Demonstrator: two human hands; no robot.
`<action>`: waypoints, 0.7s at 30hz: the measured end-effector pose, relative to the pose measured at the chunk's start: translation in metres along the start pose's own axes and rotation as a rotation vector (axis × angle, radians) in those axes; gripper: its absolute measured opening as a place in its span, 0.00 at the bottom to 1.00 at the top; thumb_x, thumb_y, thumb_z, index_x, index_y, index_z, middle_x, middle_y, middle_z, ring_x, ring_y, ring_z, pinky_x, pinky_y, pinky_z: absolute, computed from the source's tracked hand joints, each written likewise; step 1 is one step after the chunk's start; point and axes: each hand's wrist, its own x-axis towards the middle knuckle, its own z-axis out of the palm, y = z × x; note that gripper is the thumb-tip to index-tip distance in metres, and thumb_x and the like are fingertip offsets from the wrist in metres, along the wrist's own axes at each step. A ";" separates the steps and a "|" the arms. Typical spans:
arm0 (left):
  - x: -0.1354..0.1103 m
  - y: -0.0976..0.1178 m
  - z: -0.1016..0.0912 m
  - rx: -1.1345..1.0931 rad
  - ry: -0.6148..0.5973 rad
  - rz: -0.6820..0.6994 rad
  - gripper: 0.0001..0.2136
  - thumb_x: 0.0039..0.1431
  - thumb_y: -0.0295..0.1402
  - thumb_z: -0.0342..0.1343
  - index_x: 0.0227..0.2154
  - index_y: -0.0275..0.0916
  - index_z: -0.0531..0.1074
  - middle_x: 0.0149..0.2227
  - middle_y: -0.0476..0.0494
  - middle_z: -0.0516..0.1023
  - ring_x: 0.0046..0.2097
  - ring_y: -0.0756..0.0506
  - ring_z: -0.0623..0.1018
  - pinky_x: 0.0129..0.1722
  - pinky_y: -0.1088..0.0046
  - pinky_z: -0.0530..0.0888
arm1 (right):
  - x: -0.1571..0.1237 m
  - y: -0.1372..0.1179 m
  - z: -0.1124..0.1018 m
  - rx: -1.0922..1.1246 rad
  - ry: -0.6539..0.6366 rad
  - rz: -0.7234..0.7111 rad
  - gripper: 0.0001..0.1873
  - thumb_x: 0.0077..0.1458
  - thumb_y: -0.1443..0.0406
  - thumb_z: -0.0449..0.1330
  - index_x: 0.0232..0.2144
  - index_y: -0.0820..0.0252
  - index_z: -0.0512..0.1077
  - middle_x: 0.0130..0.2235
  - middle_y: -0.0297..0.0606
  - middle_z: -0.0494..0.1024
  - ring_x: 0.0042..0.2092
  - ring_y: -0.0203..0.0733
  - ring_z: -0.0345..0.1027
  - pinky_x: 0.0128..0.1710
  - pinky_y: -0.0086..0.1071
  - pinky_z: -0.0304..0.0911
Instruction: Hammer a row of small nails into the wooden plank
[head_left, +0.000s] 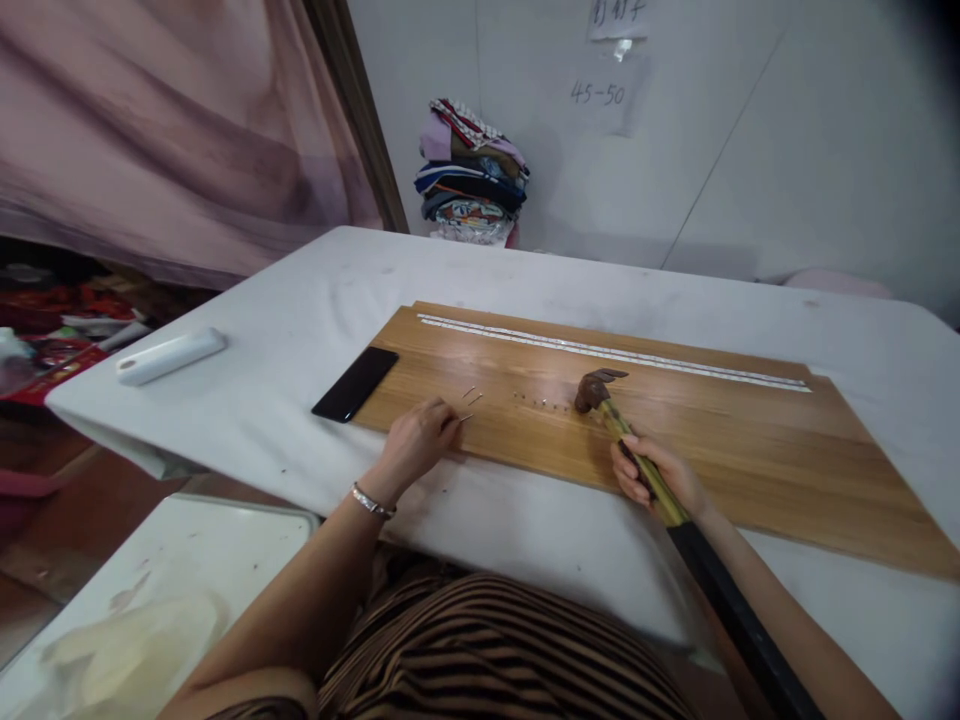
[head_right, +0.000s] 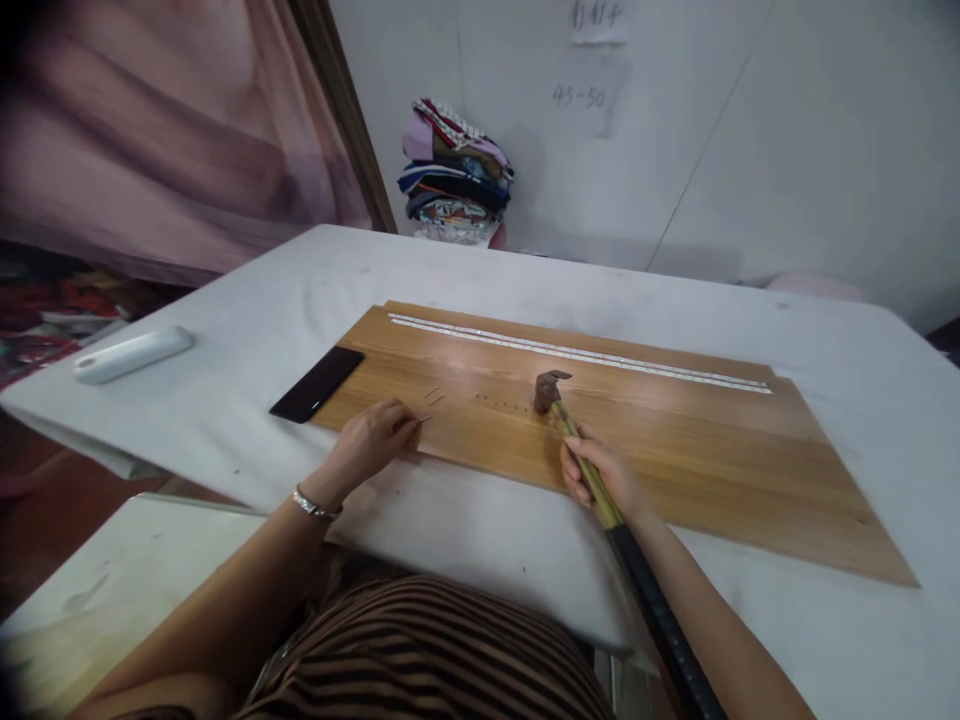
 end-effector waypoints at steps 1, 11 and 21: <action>0.000 0.000 0.000 -0.006 0.000 0.006 0.10 0.63 0.33 0.48 0.31 0.40 0.73 0.37 0.45 0.75 0.40 0.47 0.75 0.37 0.73 0.68 | 0.000 0.000 0.000 0.001 0.000 0.006 0.13 0.53 0.57 0.58 0.37 0.56 0.61 0.19 0.24 0.64 0.12 0.28 0.51 0.11 0.23 0.44; -0.001 -0.001 0.000 -0.035 -0.040 0.033 0.09 0.64 0.34 0.49 0.33 0.40 0.73 0.39 0.46 0.75 0.40 0.48 0.75 0.37 0.73 0.68 | 0.002 0.003 -0.005 0.021 -0.024 0.010 0.13 0.54 0.56 0.59 0.31 0.55 0.59 0.18 0.25 0.64 0.13 0.28 0.51 0.11 0.23 0.46; 0.002 0.003 0.000 0.051 -0.092 0.108 0.09 0.65 0.33 0.47 0.33 0.38 0.72 0.38 0.45 0.75 0.38 0.48 0.76 0.34 0.74 0.68 | 0.001 0.001 -0.003 0.045 -0.039 -0.018 0.13 0.54 0.57 0.59 0.39 0.55 0.62 0.19 0.23 0.65 0.12 0.28 0.52 0.11 0.23 0.45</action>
